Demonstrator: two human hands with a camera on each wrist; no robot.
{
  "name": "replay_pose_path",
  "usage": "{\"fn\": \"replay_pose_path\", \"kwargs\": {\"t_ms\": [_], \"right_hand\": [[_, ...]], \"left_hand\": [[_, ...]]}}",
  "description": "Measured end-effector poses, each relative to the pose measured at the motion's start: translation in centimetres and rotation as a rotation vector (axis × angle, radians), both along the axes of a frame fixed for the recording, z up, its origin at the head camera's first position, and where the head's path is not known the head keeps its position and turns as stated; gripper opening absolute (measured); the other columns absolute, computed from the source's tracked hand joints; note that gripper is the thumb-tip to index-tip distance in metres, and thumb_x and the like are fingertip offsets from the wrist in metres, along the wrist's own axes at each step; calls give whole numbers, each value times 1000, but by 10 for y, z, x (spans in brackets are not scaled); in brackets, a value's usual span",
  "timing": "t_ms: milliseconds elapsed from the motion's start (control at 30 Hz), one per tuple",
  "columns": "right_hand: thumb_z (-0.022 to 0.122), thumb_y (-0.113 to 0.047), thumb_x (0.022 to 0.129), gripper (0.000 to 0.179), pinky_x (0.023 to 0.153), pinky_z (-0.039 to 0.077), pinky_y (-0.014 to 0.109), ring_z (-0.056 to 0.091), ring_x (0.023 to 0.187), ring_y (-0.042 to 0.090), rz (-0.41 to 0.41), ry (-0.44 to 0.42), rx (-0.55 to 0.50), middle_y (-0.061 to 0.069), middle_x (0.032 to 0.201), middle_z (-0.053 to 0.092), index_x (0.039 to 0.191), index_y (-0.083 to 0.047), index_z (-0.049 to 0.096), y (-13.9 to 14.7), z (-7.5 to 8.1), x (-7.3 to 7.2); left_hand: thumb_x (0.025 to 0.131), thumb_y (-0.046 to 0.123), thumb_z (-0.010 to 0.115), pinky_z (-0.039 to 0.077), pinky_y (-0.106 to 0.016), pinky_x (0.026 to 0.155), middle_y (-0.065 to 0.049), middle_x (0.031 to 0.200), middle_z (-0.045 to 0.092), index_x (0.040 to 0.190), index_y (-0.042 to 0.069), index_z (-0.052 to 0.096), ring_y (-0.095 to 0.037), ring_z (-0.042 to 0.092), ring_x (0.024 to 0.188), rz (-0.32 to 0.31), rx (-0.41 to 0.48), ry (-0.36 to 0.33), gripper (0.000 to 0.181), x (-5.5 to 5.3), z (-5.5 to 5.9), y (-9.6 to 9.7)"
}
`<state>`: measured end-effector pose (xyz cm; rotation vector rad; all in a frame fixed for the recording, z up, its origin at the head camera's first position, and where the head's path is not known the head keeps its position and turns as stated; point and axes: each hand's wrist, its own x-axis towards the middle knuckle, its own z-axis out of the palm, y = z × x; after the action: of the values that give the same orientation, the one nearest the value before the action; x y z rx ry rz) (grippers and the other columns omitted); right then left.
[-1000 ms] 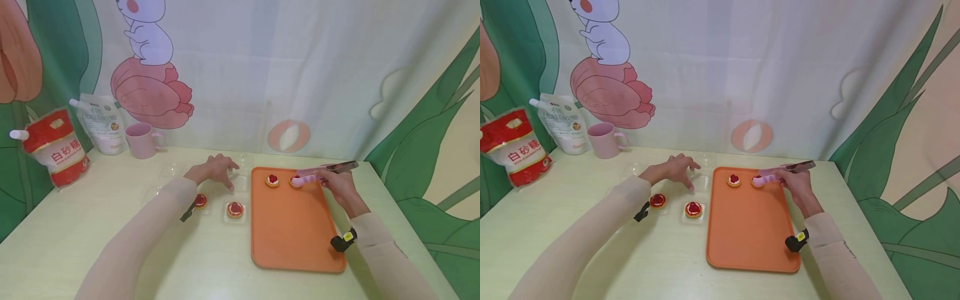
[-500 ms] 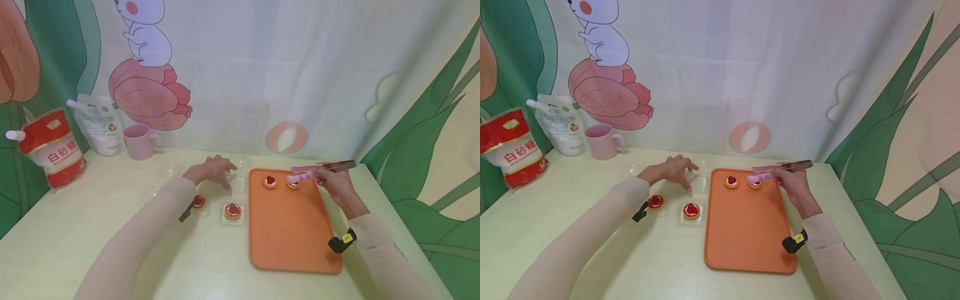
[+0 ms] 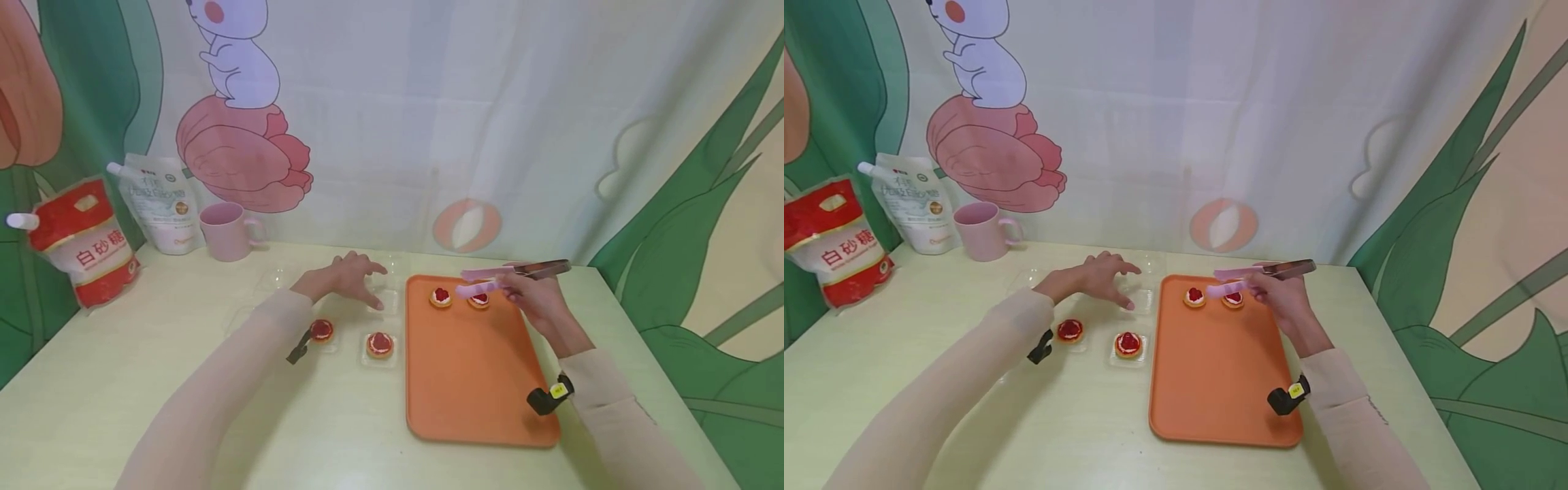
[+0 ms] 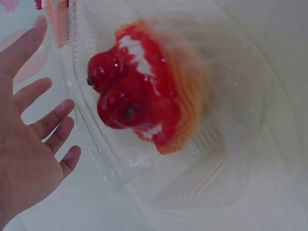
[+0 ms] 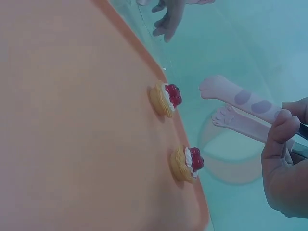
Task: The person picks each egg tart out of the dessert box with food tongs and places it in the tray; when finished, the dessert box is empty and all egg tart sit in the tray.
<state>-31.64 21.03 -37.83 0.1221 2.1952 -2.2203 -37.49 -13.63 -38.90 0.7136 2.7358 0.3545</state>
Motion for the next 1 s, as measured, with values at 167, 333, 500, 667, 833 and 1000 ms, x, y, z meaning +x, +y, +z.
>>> {"fn": "replay_pose_path", "kwargs": {"t_ms": [167,333,500,667,833,1000], "right_hand": [[62,-4,94,28,59,50,14,56,61,5,28,42,13,-7,73,64,119,6,52,-5,0,1],[63,-4,94,32,60,50,15,56,62,6,51,43,23,-8,73,63,122,7,52,-12,0,3],[63,-5,94,37,63,51,16,56,63,6,79,14,22,-8,74,65,126,7,50,-21,1,9],[63,-5,94,36,66,52,19,55,66,9,146,37,65,-6,78,63,126,8,52,-35,-1,15],[61,-2,94,25,59,47,20,52,62,10,228,76,74,-5,75,62,116,9,56,-51,-3,22],[62,0,92,25,58,47,22,53,61,11,255,78,103,-4,74,65,113,12,58,-65,-4,30]], "left_hand": [[84,50,75,32,-53,104,-15,140,51,143,16,55,-32,39,129,-19,84,81,71,6,5,-2],[85,46,75,32,-53,104,-15,137,55,138,14,60,-31,41,128,-51,157,128,64,18,6,-7],[84,45,77,35,-51,100,-13,134,58,136,14,62,-30,44,124,-112,162,147,62,39,3,-11],[80,52,78,36,-48,97,-10,132,58,137,16,61,-28,45,122,-168,103,161,70,60,1,-13],[74,57,81,36,-44,92,-10,128,58,140,17,58,-26,45,116,-195,38,142,81,74,-2,-13],[70,54,86,34,-42,88,-10,125,59,142,18,55,-24,44,110,-203,28,118,86,81,-6,-14]]}}
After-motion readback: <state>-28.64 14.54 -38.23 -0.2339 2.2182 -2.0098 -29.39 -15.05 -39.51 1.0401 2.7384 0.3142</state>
